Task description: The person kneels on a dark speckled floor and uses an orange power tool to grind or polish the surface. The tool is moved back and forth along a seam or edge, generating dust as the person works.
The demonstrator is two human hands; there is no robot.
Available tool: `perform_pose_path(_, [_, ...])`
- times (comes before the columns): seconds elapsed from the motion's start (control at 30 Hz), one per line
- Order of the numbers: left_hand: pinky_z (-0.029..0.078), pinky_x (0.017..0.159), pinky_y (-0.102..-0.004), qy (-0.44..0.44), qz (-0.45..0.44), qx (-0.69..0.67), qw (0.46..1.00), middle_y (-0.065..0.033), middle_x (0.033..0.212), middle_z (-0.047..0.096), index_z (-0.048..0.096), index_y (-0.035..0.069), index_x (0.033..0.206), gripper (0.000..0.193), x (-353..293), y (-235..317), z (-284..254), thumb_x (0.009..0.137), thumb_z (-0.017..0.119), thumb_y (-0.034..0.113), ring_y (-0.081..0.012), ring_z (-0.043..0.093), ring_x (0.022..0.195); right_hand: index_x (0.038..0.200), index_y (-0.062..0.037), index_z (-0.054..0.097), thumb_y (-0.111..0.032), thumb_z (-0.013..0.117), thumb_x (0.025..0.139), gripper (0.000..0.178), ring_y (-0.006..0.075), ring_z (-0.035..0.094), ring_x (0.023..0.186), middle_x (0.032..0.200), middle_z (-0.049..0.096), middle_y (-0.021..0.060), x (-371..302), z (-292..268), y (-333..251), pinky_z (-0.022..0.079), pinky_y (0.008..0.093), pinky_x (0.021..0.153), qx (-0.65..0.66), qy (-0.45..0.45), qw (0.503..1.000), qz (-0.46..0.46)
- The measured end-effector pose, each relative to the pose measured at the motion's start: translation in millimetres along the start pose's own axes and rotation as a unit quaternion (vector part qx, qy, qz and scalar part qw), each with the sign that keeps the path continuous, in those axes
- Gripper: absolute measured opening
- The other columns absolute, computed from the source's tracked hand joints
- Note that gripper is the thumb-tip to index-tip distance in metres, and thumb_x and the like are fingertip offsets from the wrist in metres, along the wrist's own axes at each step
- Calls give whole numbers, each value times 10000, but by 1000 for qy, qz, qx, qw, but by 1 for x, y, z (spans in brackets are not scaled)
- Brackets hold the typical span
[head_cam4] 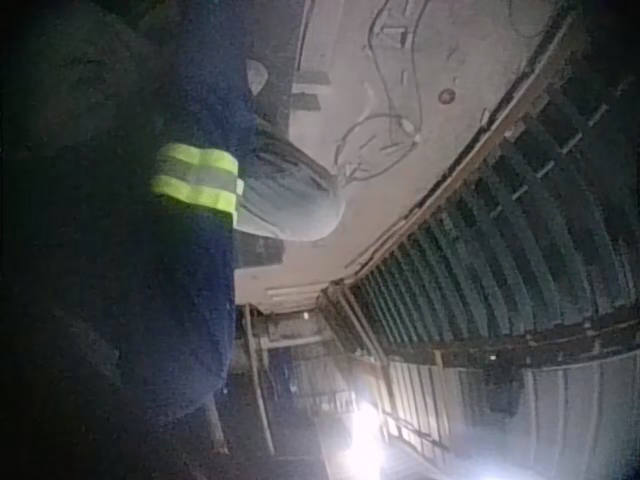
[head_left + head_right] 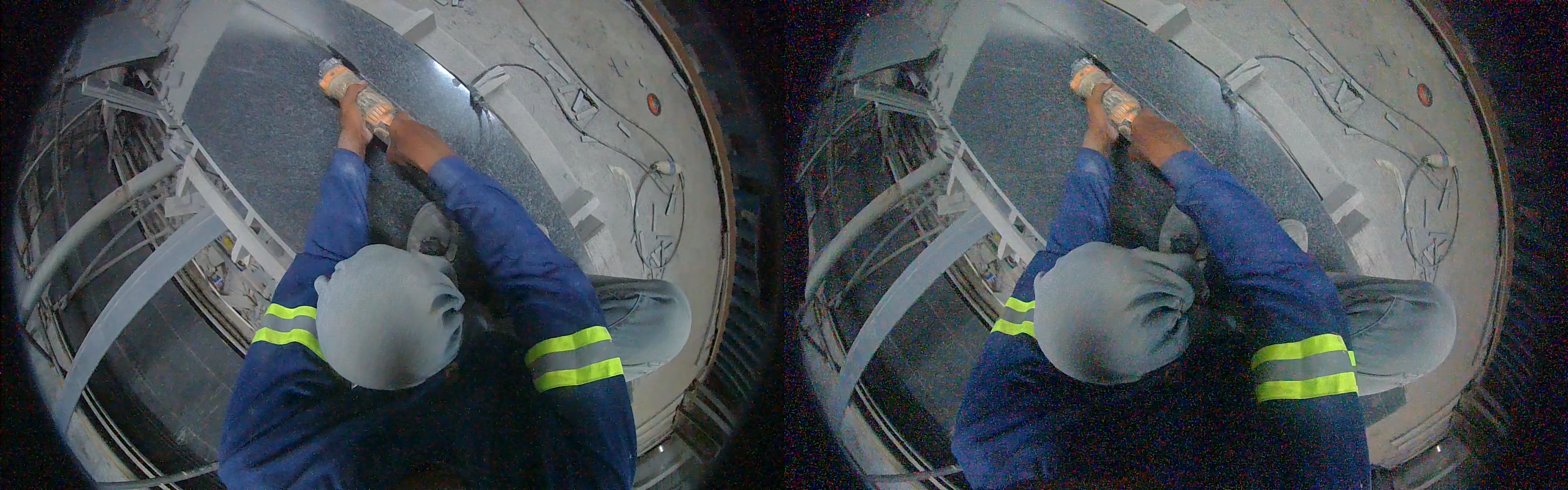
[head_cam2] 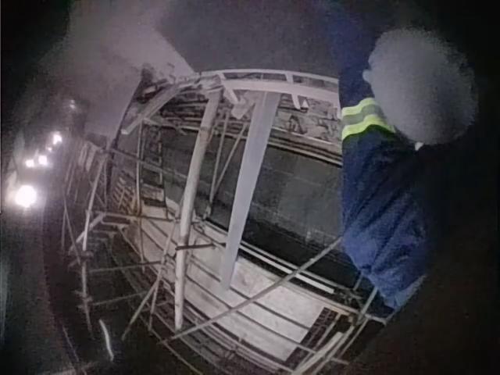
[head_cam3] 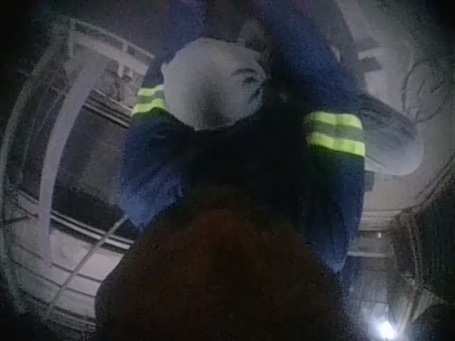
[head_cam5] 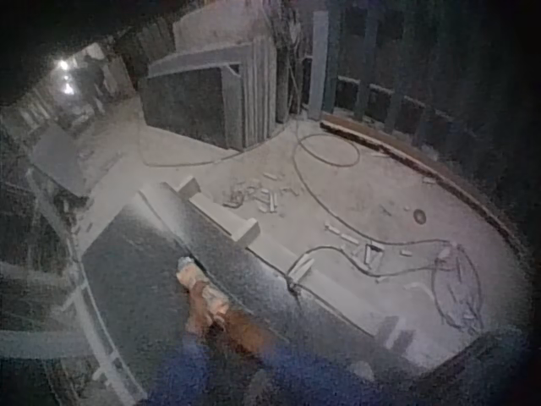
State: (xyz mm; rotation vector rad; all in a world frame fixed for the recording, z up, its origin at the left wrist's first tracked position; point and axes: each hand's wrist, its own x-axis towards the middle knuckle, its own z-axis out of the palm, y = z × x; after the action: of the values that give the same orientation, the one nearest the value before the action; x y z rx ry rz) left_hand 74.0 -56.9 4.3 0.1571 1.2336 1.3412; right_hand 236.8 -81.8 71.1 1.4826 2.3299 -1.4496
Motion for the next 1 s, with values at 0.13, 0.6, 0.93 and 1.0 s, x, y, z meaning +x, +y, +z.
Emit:
perform_pose_path(0.13, [538,702,-449,21,-13,-16,1000,-104,867,566,510,35,1047,408,-10,-1,8,768,657,294,-279,617,750,1093,91,474,-131,701,673,527,427,649,894,941,646,288,-2,3,6,520,471,766,-13,24,999,-20])
perform_pose_path(0.6, [546,669,-433,26,-4,-28,999,-99,836,565,527,29,992,352,-23,-16,10,762,655,263,-274,623,731,1121,82,458,-150,671,722,509,434,637,926,965,633,310,-32,-1,7,507,477,807,-1,16,1000,13])
perform_pose_path(0.93, [539,638,-394,33,-13,-13,999,-67,790,586,538,68,961,291,-18,-8,11,787,606,291,-248,621,703,1111,75,470,-162,673,718,502,427,641,920,969,636,304,-19,-1,4,513,475,795,5,14,1000,12])
perform_pose_path(1.0, [548,644,-408,47,-14,-16,999,-83,808,585,534,41,990,336,-34,-13,19,782,618,291,-258,627,711,1110,72,470,-164,675,718,501,421,643,922,973,635,304,-38,-10,0,513,475,796,-15,4,1000,17])
